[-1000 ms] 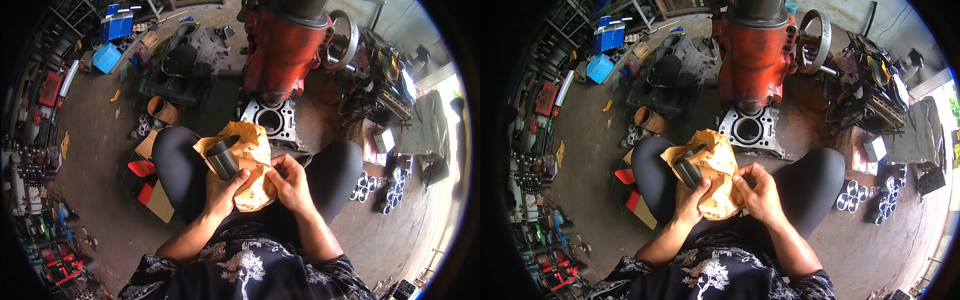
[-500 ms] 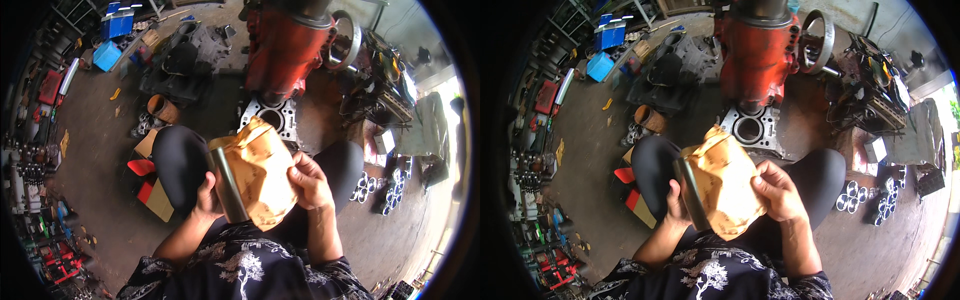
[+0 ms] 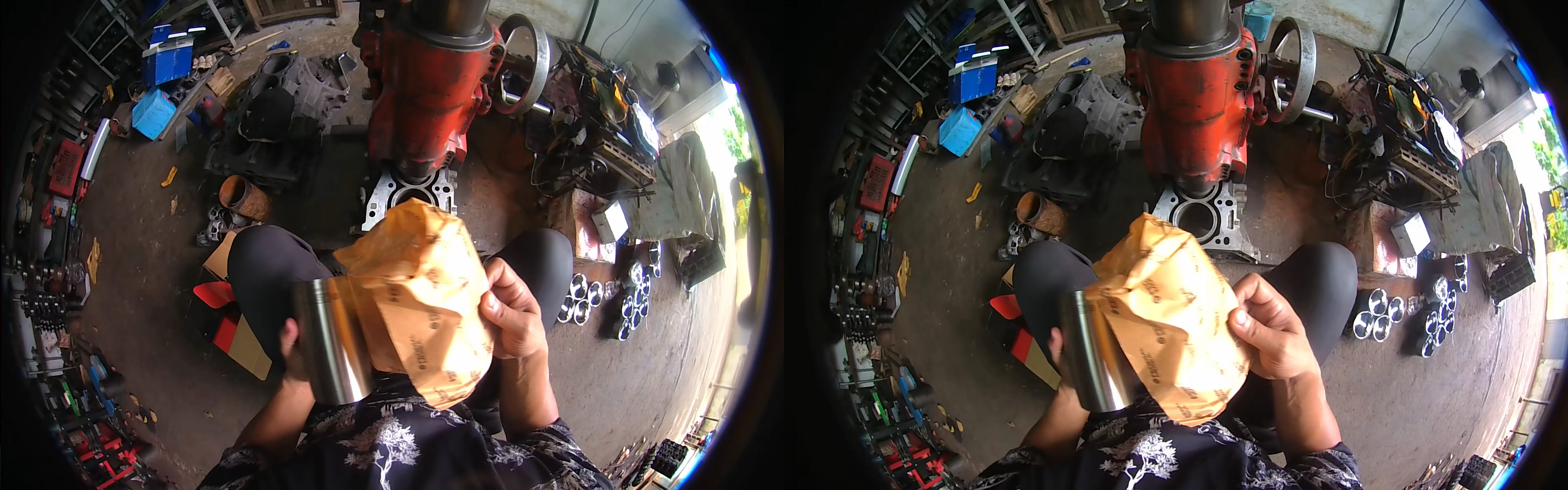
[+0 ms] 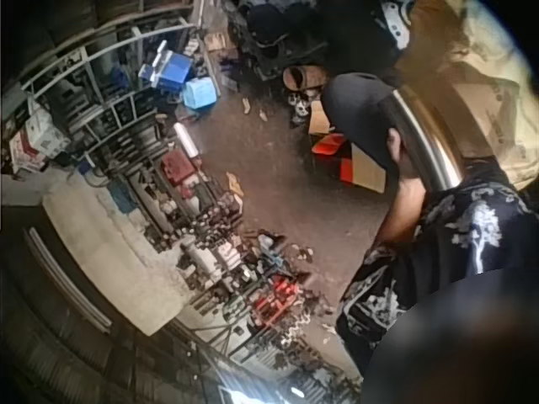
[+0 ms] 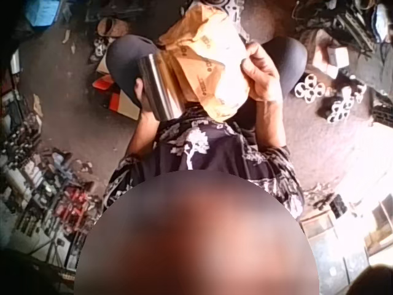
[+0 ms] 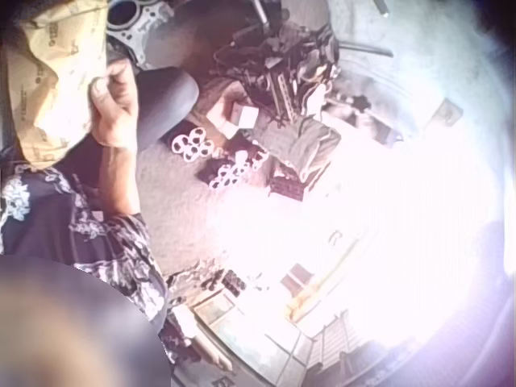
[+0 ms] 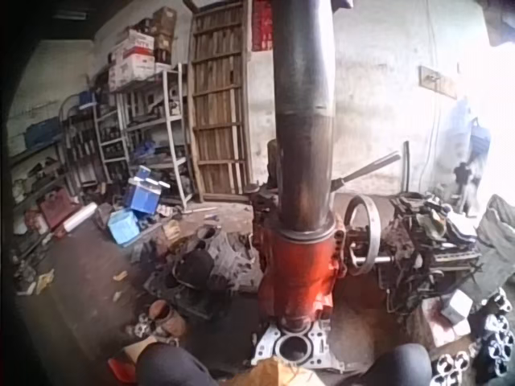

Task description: The person sits on the floor and repeatedly opens brown paper packages to remove cylindrical metal parts. They place the parts into a cardboard box and continue unpacking additional packages in the same manner.

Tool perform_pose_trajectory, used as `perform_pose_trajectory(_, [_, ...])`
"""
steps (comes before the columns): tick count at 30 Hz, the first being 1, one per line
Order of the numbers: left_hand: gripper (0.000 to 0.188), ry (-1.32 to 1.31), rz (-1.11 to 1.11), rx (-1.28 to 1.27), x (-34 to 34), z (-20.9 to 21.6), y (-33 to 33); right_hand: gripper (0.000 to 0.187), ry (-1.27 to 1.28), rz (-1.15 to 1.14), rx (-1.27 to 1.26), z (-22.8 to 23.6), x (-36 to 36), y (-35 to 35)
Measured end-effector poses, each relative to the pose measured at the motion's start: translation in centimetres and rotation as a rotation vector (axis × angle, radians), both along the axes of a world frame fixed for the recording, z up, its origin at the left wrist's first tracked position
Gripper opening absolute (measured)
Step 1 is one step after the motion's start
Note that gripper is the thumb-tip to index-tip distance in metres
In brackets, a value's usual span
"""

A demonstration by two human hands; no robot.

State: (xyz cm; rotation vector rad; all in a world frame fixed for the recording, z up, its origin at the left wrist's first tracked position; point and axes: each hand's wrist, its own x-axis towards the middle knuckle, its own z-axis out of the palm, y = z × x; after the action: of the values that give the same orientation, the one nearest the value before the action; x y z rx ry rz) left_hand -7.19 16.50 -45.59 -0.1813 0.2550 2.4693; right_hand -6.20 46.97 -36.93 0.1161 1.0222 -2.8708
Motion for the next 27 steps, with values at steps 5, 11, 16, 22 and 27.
perform_pose_trajectory(5, [0.091,-0.040,-0.105,0.193,-0.5,2.3,-1.5,0.013,0.032,-0.012,0.016,-0.2,0.2,0.8])
perform_pose_trajectory(11, [0.089,0.094,-0.125,0.281,-1.8,4.9,-3.3,0.013,0.036,-0.151,0.025,-0.3,0.2,2.1])
perform_pose_trajectory(16, [0.096,0.158,0.219,-0.105,-3.1,6.2,-6.9,0.025,-0.023,-0.189,0.172,-1.3,1.0,4.0])
perform_pose_trajectory(22, [0.073,0.025,0.369,-0.598,-6.1,2.9,-11.3,0.053,-0.030,-0.212,0.167,-5.1,1.8,6.3])
perform_pose_trajectory(27, [0.064,-0.079,0.132,-1.204,-9.6,-5.0,-13.6,0.052,-0.131,-0.302,0.235,-5.9,1.9,7.6])
